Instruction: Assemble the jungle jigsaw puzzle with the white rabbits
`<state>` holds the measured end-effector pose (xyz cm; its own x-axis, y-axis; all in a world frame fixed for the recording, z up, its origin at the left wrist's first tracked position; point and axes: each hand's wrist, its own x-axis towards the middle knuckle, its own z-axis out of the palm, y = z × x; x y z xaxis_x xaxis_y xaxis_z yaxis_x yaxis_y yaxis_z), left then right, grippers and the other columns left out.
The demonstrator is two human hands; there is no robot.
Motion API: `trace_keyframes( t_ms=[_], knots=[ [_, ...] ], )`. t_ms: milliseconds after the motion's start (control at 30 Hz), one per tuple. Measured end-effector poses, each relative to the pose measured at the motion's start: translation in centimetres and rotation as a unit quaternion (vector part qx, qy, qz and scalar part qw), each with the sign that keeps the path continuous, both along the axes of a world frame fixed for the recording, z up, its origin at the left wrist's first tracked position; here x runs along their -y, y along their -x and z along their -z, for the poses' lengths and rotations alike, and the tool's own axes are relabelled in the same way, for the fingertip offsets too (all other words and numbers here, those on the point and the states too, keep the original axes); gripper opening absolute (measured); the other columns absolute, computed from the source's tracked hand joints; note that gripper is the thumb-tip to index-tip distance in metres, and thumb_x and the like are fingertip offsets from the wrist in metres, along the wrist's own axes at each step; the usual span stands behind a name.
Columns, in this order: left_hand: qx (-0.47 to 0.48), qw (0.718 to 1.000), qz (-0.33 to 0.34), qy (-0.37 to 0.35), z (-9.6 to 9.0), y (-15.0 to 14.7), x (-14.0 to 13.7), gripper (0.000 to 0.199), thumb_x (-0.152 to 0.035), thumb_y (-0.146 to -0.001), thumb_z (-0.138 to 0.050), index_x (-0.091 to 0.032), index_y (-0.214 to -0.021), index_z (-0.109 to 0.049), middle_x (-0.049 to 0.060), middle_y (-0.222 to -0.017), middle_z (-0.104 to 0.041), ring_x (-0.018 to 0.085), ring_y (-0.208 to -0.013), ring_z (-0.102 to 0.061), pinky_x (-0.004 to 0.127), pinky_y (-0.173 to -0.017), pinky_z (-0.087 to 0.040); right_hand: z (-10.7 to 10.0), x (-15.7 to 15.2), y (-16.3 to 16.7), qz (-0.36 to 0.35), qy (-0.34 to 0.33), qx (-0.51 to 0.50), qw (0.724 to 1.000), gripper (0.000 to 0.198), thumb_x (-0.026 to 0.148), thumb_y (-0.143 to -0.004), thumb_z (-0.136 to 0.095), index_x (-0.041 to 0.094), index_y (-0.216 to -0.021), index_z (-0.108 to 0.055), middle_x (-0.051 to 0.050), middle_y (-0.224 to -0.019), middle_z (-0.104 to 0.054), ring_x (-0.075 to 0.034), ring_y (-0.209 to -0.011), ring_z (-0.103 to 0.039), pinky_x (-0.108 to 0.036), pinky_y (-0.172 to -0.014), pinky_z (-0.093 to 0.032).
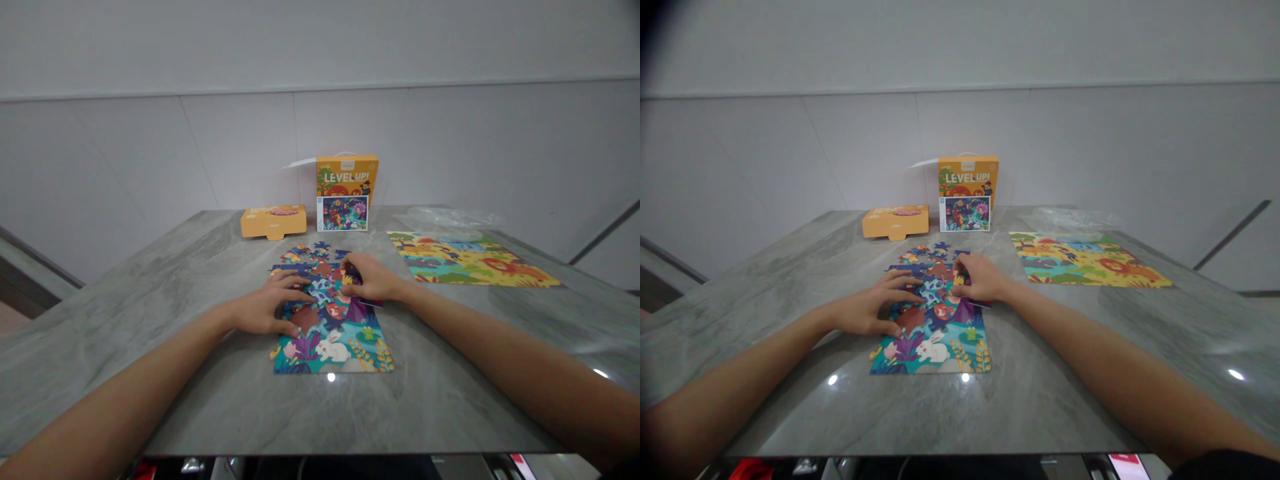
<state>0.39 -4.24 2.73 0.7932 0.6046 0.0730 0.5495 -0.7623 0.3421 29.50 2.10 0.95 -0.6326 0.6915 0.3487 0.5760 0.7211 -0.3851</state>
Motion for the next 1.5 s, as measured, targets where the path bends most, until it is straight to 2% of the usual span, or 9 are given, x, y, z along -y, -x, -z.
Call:
trace_keyframes(
  t_ms=[100,167,300,400,500,633,733,900,1500],
  knots=[
    [0.092,0.995,-0.031,0.004,0.0,-0.5,0.0,0.054,-0.048,-0.080,-0.072,-0.025,-0.128,-0.061,0.010,-0.139,-0.053,0.031,-0.135,-0.038,0.052,-0.114,-0.027,-0.5,0.7,1.1,0.005,0.049,-0.150,0.987,0.021,0.032,-0.079,-0.064,0.018,-0.088,-0.051,-0.001,-0.074,-0.060,-0.014,-0.065,-0.053,-0.027,-0.061,-0.039],
    [0.171,0.981,-0.086,0.039,-0.1,-0.9,0.2,0.051,-0.042,-0.084,-0.069,-0.023,-0.130,-0.058,0.010,-0.132,-0.059,0.026,-0.122,-0.050,0.046,-0.106,-0.038,-0.8,2.2,2.4,0.014,0.078,-0.227,0.971,0.022,0.033,-0.081,-0.064,0.019,-0.090,-0.050,0.002,-0.069,-0.059,-0.012,-0.056,-0.049,-0.025,-0.055,-0.035],
    [0.267,0.928,-0.124,0.227,-0.5,-1.7,0.7,0.048,-0.037,-0.082,-0.069,-0.017,-0.124,-0.057,0.007,-0.107,-0.069,0.018,-0.089,-0.064,0.032,-0.078,-0.051,-0.9,6.1,5.5,-0.014,0.102,-0.255,0.961,0.020,0.030,-0.083,-0.066,0.019,-0.092,-0.052,0.002,-0.074,-0.063,-0.012,-0.060,-0.052,-0.025,-0.058,-0.039],
    [0.233,0.908,-0.096,0.335,-1.2,-1.0,0.7,0.033,-0.036,-0.079,-0.072,-0.015,-0.103,-0.062,0.001,-0.083,-0.068,0.011,-0.067,-0.061,0.023,-0.061,-0.050,-0.3,7.9,6.6,-0.059,0.013,-0.172,0.983,0.011,0.022,-0.086,-0.062,0.019,-0.093,-0.055,-0.005,-0.090,-0.065,-0.018,-0.082,-0.057,-0.032,-0.074,-0.045],
    [0.124,0.898,-0.091,0.413,-2.2,0.9,0.4,0.029,-0.033,-0.074,-0.076,-0.016,-0.093,-0.063,-0.001,-0.076,-0.066,0.011,-0.060,-0.060,0.021,-0.052,-0.050,0.1,8.1,6.4,-0.093,-0.064,-0.090,0.989,0.022,0.022,-0.087,-0.059,0.017,-0.109,-0.057,-0.011,-0.105,-0.063,-0.025,-0.099,-0.054,-0.042,-0.088,-0.044],
    [-0.024,0.855,-0.156,0.494,-2.9,2.9,0.1,0.031,-0.031,-0.065,-0.081,-0.016,-0.086,-0.063,-0.001,-0.070,-0.067,0.015,-0.056,-0.064,0.024,-0.047,-0.053,0.3,7.4,5.9,-0.123,-0.074,-0.022,0.989,0.030,0.026,-0.088,-0.059,0.016,-0.116,-0.058,-0.013,-0.108,-0.060,-0.027,-0.104,-0.051,-0.046,-0.094,-0.042],
    [-0.094,0.837,-0.179,0.508,-2.9,3.1,0.1,0.028,-0.033,-0.068,-0.079,-0.017,-0.081,-0.060,0.001,-0.066,-0.069,0.016,-0.052,-0.066,0.022,-0.043,-0.050,0.4,7.2,5.8,-0.132,-0.068,-0.004,0.989,0.027,0.023,-0.088,-0.058,0.016,-0.114,-0.059,-0.013,-0.107,-0.059,-0.026,-0.102,-0.050,-0.045,-0.092,-0.043],
    [-0.139,0.831,-0.171,0.511,-2.7,2.7,0.3,0.027,-0.038,-0.074,-0.074,-0.018,-0.081,-0.056,0.001,-0.064,-0.070,0.017,-0.050,-0.066,0.021,-0.040,-0.046,0.4,7.2,5.8,-0.147,-0.072,-0.008,0.986,0.026,0.020,-0.086,-0.058,0.015,-0.112,-0.060,-0.012,-0.106,-0.058,-0.024,-0.098,-0.050,-0.043,-0.089,-0.043],
    [-0.163,0.871,-0.178,0.427,-2.8,1.9,1.1,0.027,-0.039,-0.075,-0.069,-0.017,-0.066,-0.056,0.001,-0.054,-0.066,0.014,-0.043,-0.059,0.021,-0.040,-0.046,0.4,7.2,5.7,-0.156,-0.080,-0.014,0.984,0.021,0.020,-0.087,-0.057,0.015,-0.108,-0.061,-0.012,-0.106,-0.056,-0.023,-0.097,-0.050,-0.041,-0.086,-0.045]
  ],
)
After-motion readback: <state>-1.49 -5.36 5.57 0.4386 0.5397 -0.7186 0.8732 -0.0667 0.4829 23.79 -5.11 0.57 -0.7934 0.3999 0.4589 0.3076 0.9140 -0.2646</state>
